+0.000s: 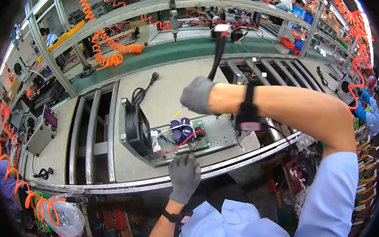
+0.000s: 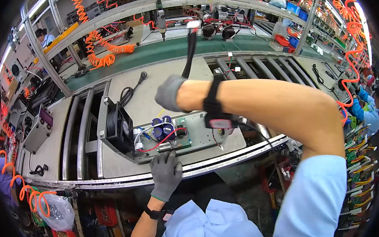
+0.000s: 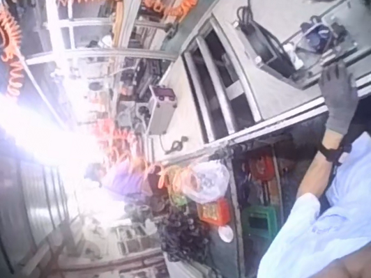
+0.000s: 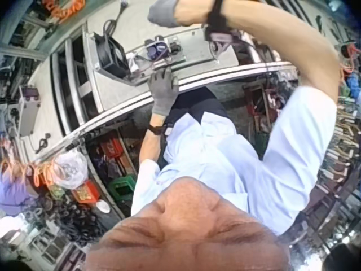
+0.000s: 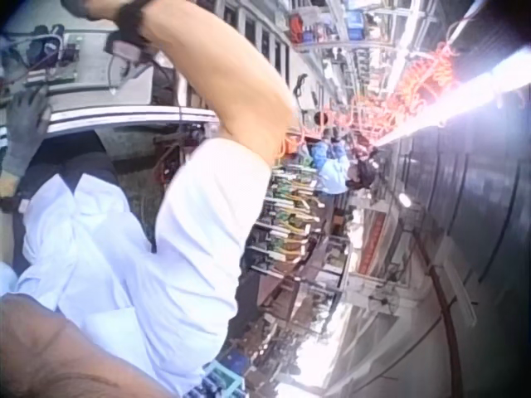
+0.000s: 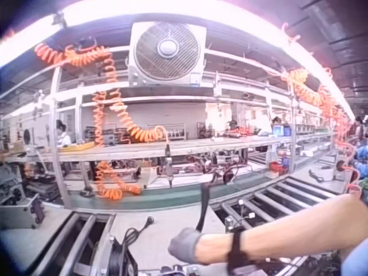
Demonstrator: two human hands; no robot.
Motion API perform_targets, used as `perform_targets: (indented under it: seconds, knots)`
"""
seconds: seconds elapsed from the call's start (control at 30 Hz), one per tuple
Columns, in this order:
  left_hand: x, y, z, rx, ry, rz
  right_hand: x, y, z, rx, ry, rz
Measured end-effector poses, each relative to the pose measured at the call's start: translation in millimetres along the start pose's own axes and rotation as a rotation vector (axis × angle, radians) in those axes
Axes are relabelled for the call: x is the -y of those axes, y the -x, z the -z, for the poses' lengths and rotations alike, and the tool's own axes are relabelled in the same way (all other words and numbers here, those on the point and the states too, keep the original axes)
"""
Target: The recorder is assembling an industrial electronic unit on a factory conveyor line, using an electric screwdriver to secure a PCB and other internal components.
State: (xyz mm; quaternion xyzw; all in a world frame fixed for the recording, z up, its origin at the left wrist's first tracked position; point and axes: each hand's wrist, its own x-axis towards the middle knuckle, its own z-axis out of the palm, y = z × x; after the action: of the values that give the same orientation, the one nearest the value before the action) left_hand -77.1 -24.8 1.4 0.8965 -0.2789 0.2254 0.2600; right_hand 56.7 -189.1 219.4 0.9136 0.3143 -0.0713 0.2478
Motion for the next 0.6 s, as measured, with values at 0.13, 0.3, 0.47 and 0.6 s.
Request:
perform_targets:
  seconds: [0.13,0.3,0.47,0.6]
  knots:
    - [2.5,1.6,-3.5,0.008,0.022,0.020,2.1,-67.3,-61.2,0.404,-0.108,-0.060]
    - [4.9,2.6,-2.4,0.054,0.024,0.055,-1.0,-82.7,-81.4,0.574,-0.264,0.047]
    - [5.2,1.3,-1.6,0.081,0.002,0.076,-1.3,-79.3,-83.7,0.636,-0.504,-0.072]
    - [5.2,0.9,-3.8,0.064,0.006,0.055,-7.8,-77.6,-90.1,0.580,-0.534,-0.001]
